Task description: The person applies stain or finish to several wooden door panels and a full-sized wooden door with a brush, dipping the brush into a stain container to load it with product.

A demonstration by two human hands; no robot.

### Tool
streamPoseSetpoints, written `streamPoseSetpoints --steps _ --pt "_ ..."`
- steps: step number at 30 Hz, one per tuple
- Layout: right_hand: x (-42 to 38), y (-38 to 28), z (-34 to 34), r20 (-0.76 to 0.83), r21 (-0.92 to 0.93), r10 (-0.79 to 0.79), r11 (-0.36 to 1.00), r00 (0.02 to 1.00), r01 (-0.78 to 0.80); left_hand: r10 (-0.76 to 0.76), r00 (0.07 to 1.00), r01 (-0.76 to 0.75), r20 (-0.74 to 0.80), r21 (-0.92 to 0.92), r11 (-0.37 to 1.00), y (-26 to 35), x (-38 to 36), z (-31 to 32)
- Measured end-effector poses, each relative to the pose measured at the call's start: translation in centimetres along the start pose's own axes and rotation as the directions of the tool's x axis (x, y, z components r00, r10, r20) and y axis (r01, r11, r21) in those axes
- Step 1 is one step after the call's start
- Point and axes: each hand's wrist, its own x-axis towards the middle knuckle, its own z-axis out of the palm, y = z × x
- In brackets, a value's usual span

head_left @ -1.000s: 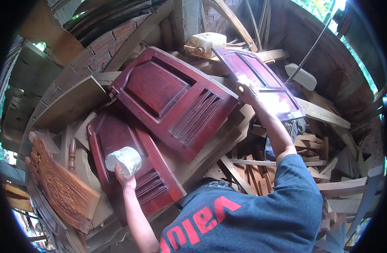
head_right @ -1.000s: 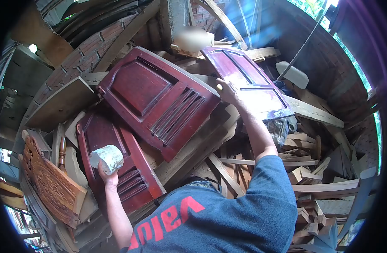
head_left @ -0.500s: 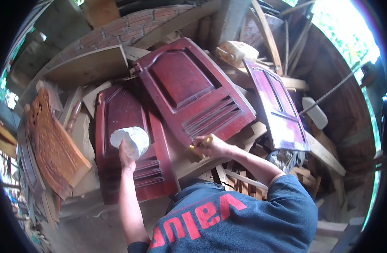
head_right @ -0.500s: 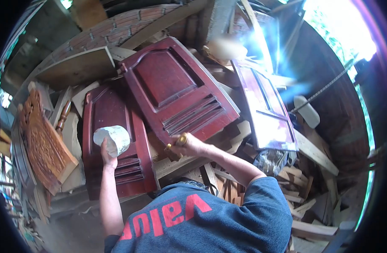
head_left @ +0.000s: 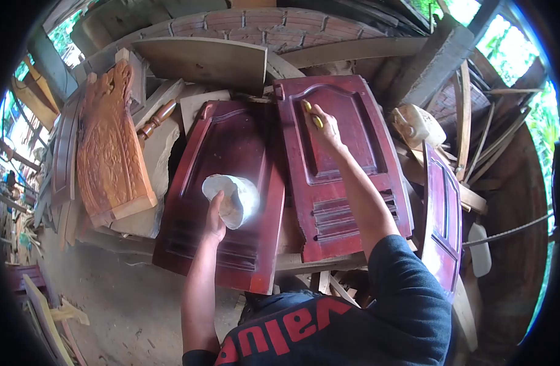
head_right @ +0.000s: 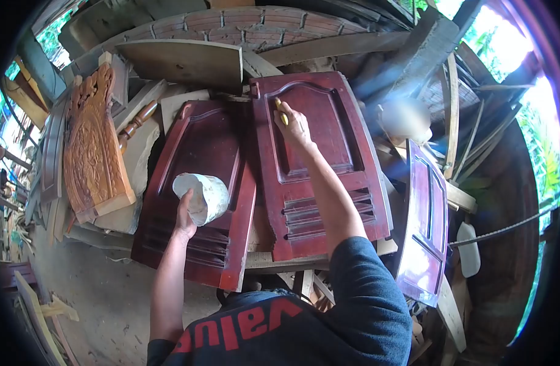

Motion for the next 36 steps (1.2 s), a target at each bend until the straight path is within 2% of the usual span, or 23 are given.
streamPoseSetpoints --steps 1,3,5,7,9,11,13,15,16,17,18,19,21,23,24,25,26,28,29,32,33,35,36 --pt "-0.7 -0.5 -0.5 0.012 0.005 -0.002 1.0 1.0 0.002 -0.02 0.999 0.021 0.042 -0.038 0.999 0.0 0.1 -0.2" --pt "-2.7 -1.3 -2.0 0.341 -0.022 0.272 0.959 0.9 -0.282 -0.019 1.0 0.021 0.023 -0.055 0.998 -0.3 0.1 -0.5" --pt "-4.0 -1.6 -3.4 0.363 -0.026 0.133 0.991 0.922 -0.132 -0.009 1.0 0.009 0.007 -0.077 0.997 -0.5 0.2 -0.6" --pt "-1.7 -1.9 -4.9 0.654 -0.014 0.375 0.874 0.657 -0.485 -0.069 0.997 0.068 -0.018 -0.062 0.996 -0.4 0.1 -0.6" --pt "1.5 0.8 -4.2 0.7 0.026 0.361 0.85 0.616 -0.527 -0.071 0.997 0.069 -0.027 -0.067 0.995 0.1 0.1 -0.1" --pt "5.3 4.9 -1.8 0.68 0.071 0.338 0.853 0.651 -0.517 -0.109 0.994 0.109 0.006 -0.113 0.988 0.2 0.3 -0.2" --pt "9.2 8.5 0.5 0.519 0.136 0.312 0.889 0.795 -0.438 -0.106 0.994 0.103 -0.017 -0.117 0.988 0.7 0.2 0.1" --pt "12.1 10.5 3.2 0.267 0.058 0.345 0.926 0.9 -0.372 -0.093 0.996 0.092 -0.002 -0.072 0.993 0.6 0.2 -0.1" --pt "12.6 11.2 4.7 0.088 0.089 0.233 0.967 0.968 -0.241 -0.089 0.996 0.088 -0.019 -0.059 0.994 0.8 0.1 0.3" --pt "12.9 11.2 6.3 -0.1 0.09 0.112 0.991 0.989 -0.103 -0.093 0.995 0.092 -0.02 -0.052 0.994 1.0 0.0 0.7" --pt "13.1 10.5 7.0 -0.129 0.079 0.221 0.974 0.967 -0.213 -0.077 0.997 0.076 -0.026 -0.039 0.996 1.1 -0.2 1.0" --pt "13.1 10.3 7.6 -0.157 0.165 0.165 0.977 0.974 -0.138 -0.062 0.998 0.061 -0.03 -0.029 0.998 1.2 -0.2 1.3" --pt "13.0 12.0 7.6 -0.261 0.129 0.082 0.99 0.962 -0.05 -0.084 0.996 0.082 -0.029 -0.054 0.995 1.3 0.0 1.7" --pt "13.5 14.3 4.7 -0.229 0.163 0.258 0.961 0.939 -0.224 -0.083 0.996 0.082 -0.02 -0.064 0.995 1.1 -0.1 1.6" --pt "14.2 16.6 3.1 -0.239 0.149 0.286 0.955 0.928 -0.255 -0.087 0.996 0.086 -0.018 -0.063 0.994 1.0 0.0 1.8" --pt "14.7 17.9 0.8 -0.321 0.091 0.207 0.978 0.924 -0.187 -0.09 0.996 0.089 -0.008 -0.079 0.993 1.0 0.0 2.0" --pt "15.1 20.4 -1.4 -0.28 0.006 0.321 0.943 0.905 -0.332 -0.091 0.996 0.091 0.003 -0.097 0.991 0.9 0.0 2.1" --pt "15.0 24.1 -5.6 -0.369 -0.056 0.286 0.943 0.884 -0.328 -0.1 0.995 0.099 0.002 -0.106 0.989 0.5 0.2 1.7" --pt "14.3 22.3 -8.2 -0.327 -0.003 0.378 0.916 0.866 -0.401 -0.107 0.994 0.106 -0.004 -0.111 0.988 0.3 0.2 1.5" --pt "12.6 17.9 -13.1 -0.141 -0.094 0.609 0.777 0.781 -0.623 -0.093 0.995 0.09 -0.045 -0.071 0.993 0.9 -0.2 2.1" --pt "11.7 18.4 -13.5 -0.126 -0.121 0.582 0.795 0.803 -0.595 -0.123 0.991 0.119 -0.051 -0.089 0.989 0.7 -0.1 1.8" --pt "9.3 20.7 -13.2 -0.151 -0.215 0.306 0.918 0.94 -0.333 -0.11 0.993 0.107 -0.033 -0.094 0.99 0.2 0.0 1.2" --pt "8.1 17.6 -13.8 -0.083 -0.182 0.504 0.841 0.86 -0.51 -0.103 0.994 0.1 -0.034 -0.068 0.993 0.6 -0.2 1.8"
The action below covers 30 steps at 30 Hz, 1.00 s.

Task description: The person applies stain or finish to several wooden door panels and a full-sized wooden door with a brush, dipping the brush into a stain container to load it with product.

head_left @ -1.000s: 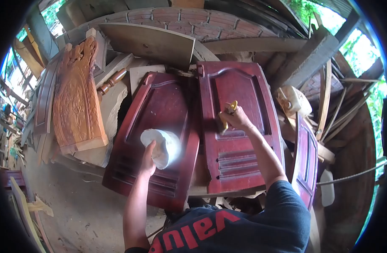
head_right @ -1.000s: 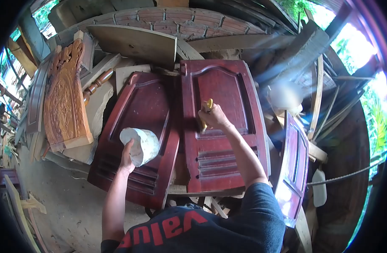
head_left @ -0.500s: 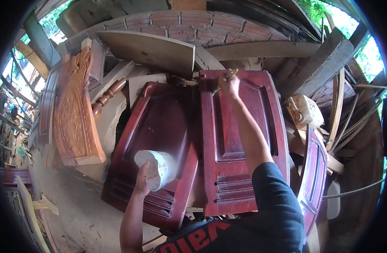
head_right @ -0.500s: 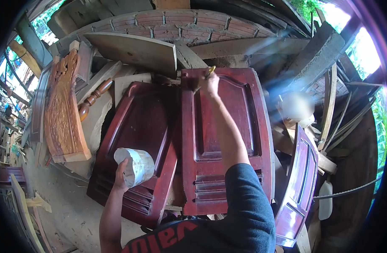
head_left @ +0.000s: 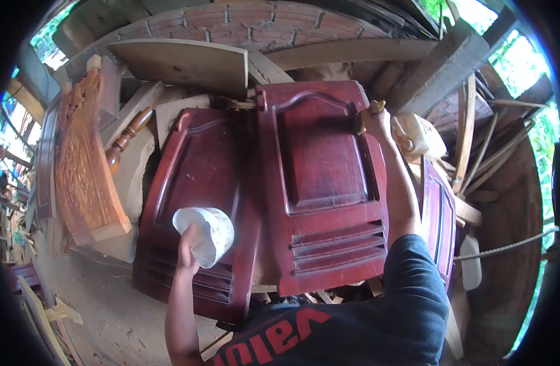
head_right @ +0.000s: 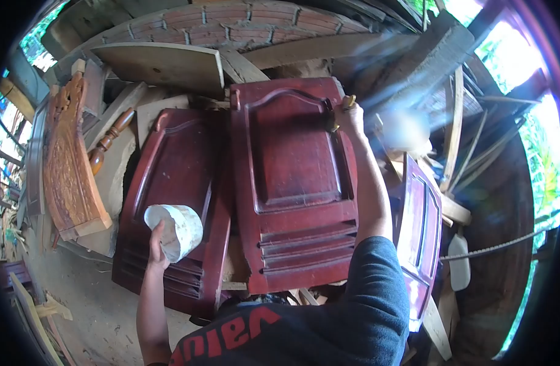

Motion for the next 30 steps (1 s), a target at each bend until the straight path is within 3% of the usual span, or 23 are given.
streamPoseSetpoints --steps 1,5,6,7,8,9,11,12,13,14,15,16,17,18,19,21,22,25,26,27,28,29,30 --pt "-1.5 0.5 -0.3 -0.007 -0.019 -0.116 0.993 0.993 0.116 -0.004 1.0 0.004 -0.029 0.006 1.0 -0.5 0.2 -0.6" --pt "-9.0 0.3 -4.5 0.099 -0.119 -0.12 0.984 0.988 0.131 0.025 0.998 -0.021 -0.059 0.07 0.997 -1.4 0.4 -1.5" --pt "-10.4 -0.7 -6.2 0.306 -0.213 0.039 0.977 0.951 0.028 0.043 0.997 -0.037 -0.064 0.087 0.996 -1.6 0.4 -1.6" --pt "-11.3 -2.0 -8.1 0.478 -0.321 0.21 0.946 0.853 -0.052 0.037 0.998 -0.032 -0.057 0.086 0.996 -1.8 0.4 -1.7" --pt "-11.3 -4.1 -9.4 0.584 -0.514 0.458 0.848 0.67 -0.131 0.057 0.996 -0.051 -0.061 0.103 0.993 -1.9 0.4 -1.7" --pt "-10.8 -3.9 -9.5 0.537 -0.571 0.423 0.819 0.729 -0.055 0.077 0.995 -0.069 -0.063 0.121 0.99 -2.0 0.2 -1.5" --pt "-10.8 -4.2 -9.8 0.393 -0.565 0.11 0.812 0.913 0.145 0.08 0.996 -0.073 -0.048 0.138 0.988 -2.0 0.2 -1.2" --pt "-11.5 -4.4 -8.8 0.237 -0.492 -0.169 0.828 0.957 0.268 0.09 0.995 -0.084 -0.041 0.134 0.987 -2.1 0.3 -1.4" --pt "-12.1 -4.7 -7.9 0.295 -0.197 -0.248 0.929 0.923 0.313 0.094 0.995 -0.089 -0.037 0.135 0.987 -2.2 0.2 -1.6" --pt "-13.4 -5.9 -5.9 0.347 0.07 -0.162 0.987 0.924 0.147 0.093 0.994 -0.084 -0.057 0.145 0.986 -2.2 0.2 -1.7" --pt "-15.9 -8.7 -4.8 0.447 0.163 -0.086 0.986 0.89 0.014 0.086 0.995 -0.077 -0.05 0.159 0.984 -2.2 0.1 -1.7" --pt "-18.1 -9.4 -3.4 0.51 0.336 -0.214 0.941 0.833 0.036 0.097 0.994 -0.087 -0.053 0.169 0.982 -2.1 0.1 -1.6" --pt "-19.6 -8.5 -0.5 0.462 0.342 -0.438 0.89 0.771 0.301 0.108 0.993 -0.096 -0.055 0.179 0.979 -2.0 0.2 -1.5" --pt "-21.3 -9.6 -0.1 0.672 0.359 -0.287 0.933 0.683 0.038 0.1 0.994 -0.09 -0.045 0.191 0.977 -2.0 0.3 -1.5" --pt "-21.9 -8.1 1.1 0.706 0.299 -0.258 0.953 0.659 0.052 0.095 0.995 -0.087 -0.043 0.156 0.984 -2.1 0.4 -1.7" --pt "-21.1 -2.8 0.3 0.476 0.309 -0.2 0.95 0.856 0.05 0.092 0.995 -0.086 -0.046 0.119 0.989 -2.0 0.3 -2.0" --pt "-20.3 -2.7 -3.5 0.537 0.258 -0.042 0.959 0.842 -0.117 0.084 0.996 -0.08 -0.031 0.109 0.991 -1.9 0.2 -2.0" --pt "-16.9 3.7 -11.1 0.328 -0.045 0.217 0.976 0.919 -0.215 0.081 0.997 -0.081 -0.002 0.074 0.994 -2.0 0.3 -2.4" --pt "-15.9 5.1 -13.7 0.359 0.028 0.291 0.947 0.887 -0.321 0.09 0.996 -0.092 0.023 0.071 0.993 -1.9 0.2 -2.2" --pt "-15.9 4.9 -15.2 0.216 -0.053 0.223 0.975 0.951 -0.217 0.101 0.994 -0.104 0.046 0.066 0.992 -1.9 0.2 -2.2" --pt "-16.1 4.8 -15.5 0.041 -0.441 -0.031 0.896 0.999 0.046 0.108 0.993 -0.11 0.047 0.055 0.992 -1.9 0.3 -2.2" --pt "-17.0 3.0 -15.8 -0.018 -0.776 -0.328 0.6 0.944 0.194 0.119 0.992 -0.123 0.05 0.082 0.989 -2.0 0.5 -2.5" --pt "-17.4 0.9 -15.4 -0.021 -0.543 -0.212 0.823 0.977 0.166 0.127 0.99 -0.133 0.055 0.112 0.985 -2.0 0.6 -2.6"
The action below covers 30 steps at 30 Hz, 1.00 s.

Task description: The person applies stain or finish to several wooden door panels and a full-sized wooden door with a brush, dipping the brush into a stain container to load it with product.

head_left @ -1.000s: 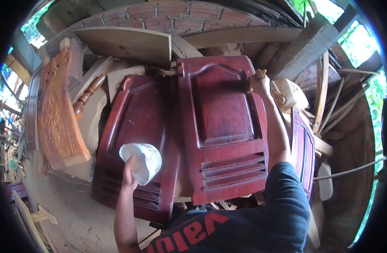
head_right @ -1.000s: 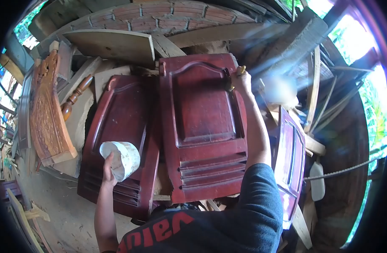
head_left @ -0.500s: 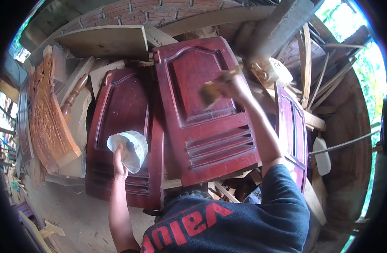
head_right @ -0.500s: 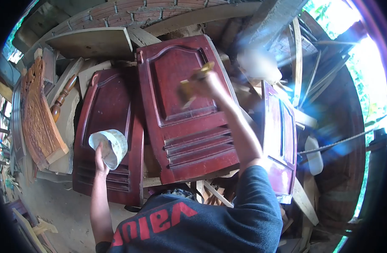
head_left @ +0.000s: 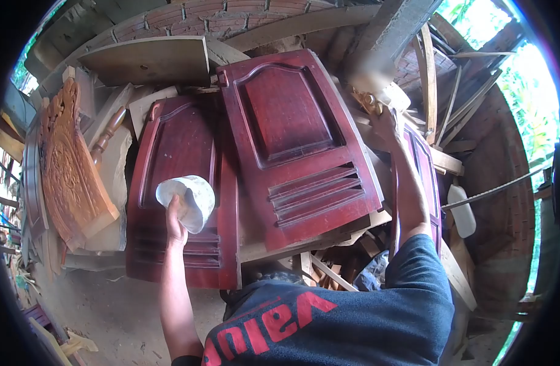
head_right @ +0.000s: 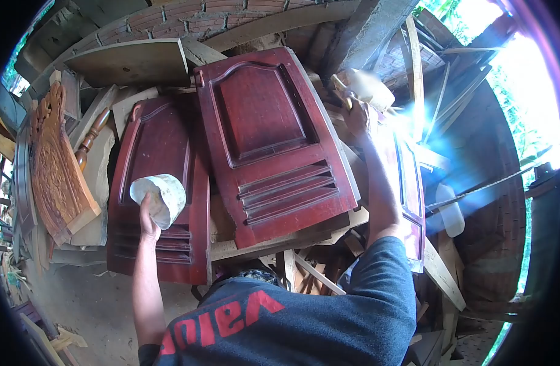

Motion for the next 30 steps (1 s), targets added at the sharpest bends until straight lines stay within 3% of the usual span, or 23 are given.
streamPoseSetpoints --steps 1,3,4,7,8,9,10,13,15,18,19,20,21,22,23,25,27,28,29,30 --pt "0.2 -1.3 -0.5 0.09 0.303 0.079 0.947 0.993 -0.103 -0.002 1.0 0.002 0.004 -0.005 1.0 0.0 0.2 0.0" --pt "-0.2 -4.2 0.1 0.18 0.32 -0.117 0.946 0.977 0.055 -0.019 1.0 0.019 0.008 -0.018 1.0 0.3 0.2 0.2" --pt "-0.4 -4.4 1.7 0.106 0.322 -0.247 0.925 0.963 0.202 -0.023 0.999 0.024 0.025 -0.019 1.0 0.4 0.2 0.2" --pt "-2.8 -2.9 4.0 0.177 0.271 -0.549 0.825 0.817 0.495 -0.034 0.998 0.035 0.057 -0.008 0.999 0.7 0.3 0.2" --pt "-5.1 -2.7 3.8 -0.008 0.248 -0.616 0.762 0.788 0.598 -0.041 0.997 0.041 0.065 -0.009 0.999 0.7 0.4 0.2" --pt "-6.8 -2.3 2.7 0.121 0.335 -0.591 0.781 0.797 0.528 -0.043 0.997 0.044 0.07 -0.013 0.999 0.7 0.4 0.1" --pt "-8.9 -1.9 1.5 0.125 0.44 -0.625 0.731 0.771 0.522 -0.045 0.996 0.046 0.076 -0.018 0.999 0.7 0.4 0.0" --pt "-16.2 -1.9 -2.6 0.131 0.453 -0.552 0.772 0.823 0.446 -0.027 0.992 0.031 0.121 -0.028 0.999 0.5 0.6 -0.3" --pt "-19.4 -2.6 -4.9 0.324 0.383 -0.484 0.853 0.813 0.355 -0.019 0.993 0.024 0.115 -0.04 0.999 0.4 0.8 -0.4" --pt "-22.1 -5.0 -6.2 0.291 0.419 -0.496 0.835 0.818 0.357 -0.001 0.994 0.004 0.112 -0.031 1.0 0.4 1.1 -0.6" --pt "-22.5 -5.3 -6.1 0.478 0.618 -0.292 0.782 0.829 -0.081 0.005 0.993 -0.004 0.12 -0.01 1.0 0.4 1.1 -0.7" --pt "-22.9 -5.5 -5.9 0.683 0.652 -0.138 0.558 0.717 -0.514 -0.002 0.995 0.002 0.1 0.004 1.0 0.6 1.1 -0.4" --pt "-22.1 -6.0 -5.2 0.588 0.723 -0.063 0.487 0.806 -0.489 0.001 0.995 -0.001 0.1 -0.005 1.0 1.0 0.9 -0.4" --pt "-21.2 -5.9 -5.3 0.363 0.628 -0.011 0.742 0.932 -0.236 -0.055 0.991 0.051 0.122 0.033 0.998 1.4 0.5 -0.6" --pt "-20.0 -7.7 -6.4 0.108 0.401 -0.041 0.916 0.993 -0.006 -0.114 0.983 0.103 0.143 0.078 0.992 2.0 -0.1 -0.7" --pt "-18.8 -6.5 -3.5 -0.18 0.165 -0.077 0.981 0.981 0.107 -0.137 0.98 0.119 0.147 0.129 0.984 2.3 -2.0 -1.4" --pt "-18.9 -6.6 1.3 -0.046 0.066 0.095 0.994 0.994 -0.092 -0.126 0.975 0.093 0.185 0.174 0.98 2.4 -4.3 -2.4" --pt "-20.0 -8.6 2.8 -0.006 -0.039 -0.025 0.999 1.0 0.025 -0.145 0.972 0.126 0.185 0.107 0.986 2.6 -5.5 -3.0" --pt "-20.6 -10.6 5.6 -0.062 -0.078 -0.156 0.985 0.986 0.151 -0.139 0.974 0.122 0.18 0.104 0.987 3.0 -6.6 -3.3" --pt "-21.7 -14.5 5.6 -0.038 -0.019 -0.181 0.983 0.983 0.181 -0.151 0.967 0.145 0.205 0.042 0.989 3.5 -7.9 -3.6"
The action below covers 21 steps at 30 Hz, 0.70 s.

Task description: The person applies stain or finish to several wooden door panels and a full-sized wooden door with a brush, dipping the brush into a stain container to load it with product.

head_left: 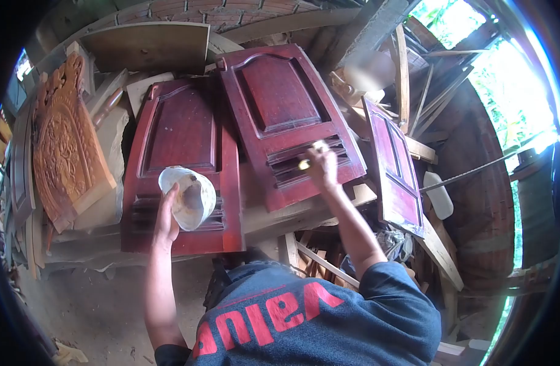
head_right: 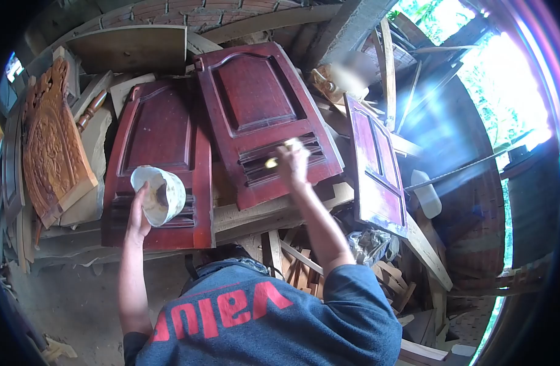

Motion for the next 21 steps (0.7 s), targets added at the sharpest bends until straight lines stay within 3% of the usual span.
streamPoseSetpoints --steps 3,4,5,6,7,8,9,10,11,13,15,16,17,18,19,20,21 --pt "-1.2 -11.2 -0.8 0.11 0.255 -0.07 0.966 0.991 0.04 -0.004 1.0 0.006 0.028 -0.094 0.996 0.9 -3.3 0.2" --pt "-1.5 -13.1 -0.3 0.018 0.342 -0.097 0.936 0.995 0.085 -0.014 0.999 0.019 0.028 -0.151 0.988 0.9 -3.8 -0.1" --pt "-1.2 -14.9 -1.9 0.145 0.392 -0.031 0.92 0.989 -0.028 -0.024 0.999 0.029 0.03 -0.209 0.977 1.0 -4.3 -0.2" --pt "-1.2 -14.5 -2.0 0.161 0.59 0.008 0.801 0.987 -0.103 -0.004 0.999 0.016 0.052 -0.233 0.972 1.2 -4.9 -0.1" --pt "-1.1 -13.6 -2.2 0.186 0.755 0.04 0.634 0.982 -0.169 -0.004 0.998 0.017 0.056 -0.237 0.971 0.9 -5.1 -0.3" --pt "-0.7 -11.6 -2.9 0.474 0.697 0.166 0.529 0.865 -0.484 0.024 0.999 -0.017 0.027 -0.236 0.971 0.6 -5.3 -0.8" --pt "-0.8 -7.9 -1.8 0.203 0.686 0.06 0.703 0.977 -0.186 0.053 0.999 -0.053 -0.004 -0.236 0.97 0.3 -5.4 -1.3" --pt "-1.0 -3.3 -1.2 0.293 0.602 0.144 0.74 0.945 -0.299 0.063 0.998 -0.063 -0.01 -0.236 0.97 0.0 -5.5 -1.6" --pt "-0.6 -1.9 -4.1 0.42 0.711 0.351 0.445 0.837 -0.544 0.066 0.998 -0.068 -0.013 -0.243 0.968 -0.2 -5.4 -2.1" --pt "-2.1 7.4 -3.0 0.275 0.757 0.528 0.397 0.804 -0.519 0.102 0.995 -0.098 0.006 -0.201 0.975 -1.0 -5.1 -3.0" --pt "-1.1 11.7 -6.0 0.159 0.522 0.521 0.677 0.839 -0.519 0.103 0.995 -0.103 -0.008 -0.193 0.976 -1.7 -4.8 -3.9" --pt "-1.0 12.1 -6.0 0.159 0.524 0.516 0.679 0.842 -0.515 0.102 0.995 -0.103 -0.014 -0.179 0.978 -1.8 -4.7 -4.2" --pt "-0.9 12.4 -5.8 0.009 0.27 0.367 0.895 0.93 -0.355 0.105 0.994 -0.107 -0.017 -0.181 0.978 -1.7 -4.8 -4.2" --pt "-0.4 10.9 -6.6 -0.086 -0.036 0.165 0.985 0.983 -0.169 0.106 0.993 -0.112 -0.043 -0.179 0.977 -1.6 -4.9 -4.1" --pt "-0.6 8.4 -6.3 0.037 0.154 0.257 0.953 0.966 -0.259 0.106 0.992 -0.117 -0.068 -0.179 0.977 -1.6 -4.8 -4.0" --pt "-1.9 8.5 -2.7 0.021 0.189 0.21 0.959 0.977 -0.21 0.108 0.992 -0.119 -0.069 -0.183 0.976 -2.1 -4.6 -4.4" --pt "-2.1 3.9 -2.7 0.065 0.113 0.129 0.984 0.989 -0.136 0.173 0.982 -0.182 -0.082 -0.121 0.976 -3.0 -4.3 -5.1"
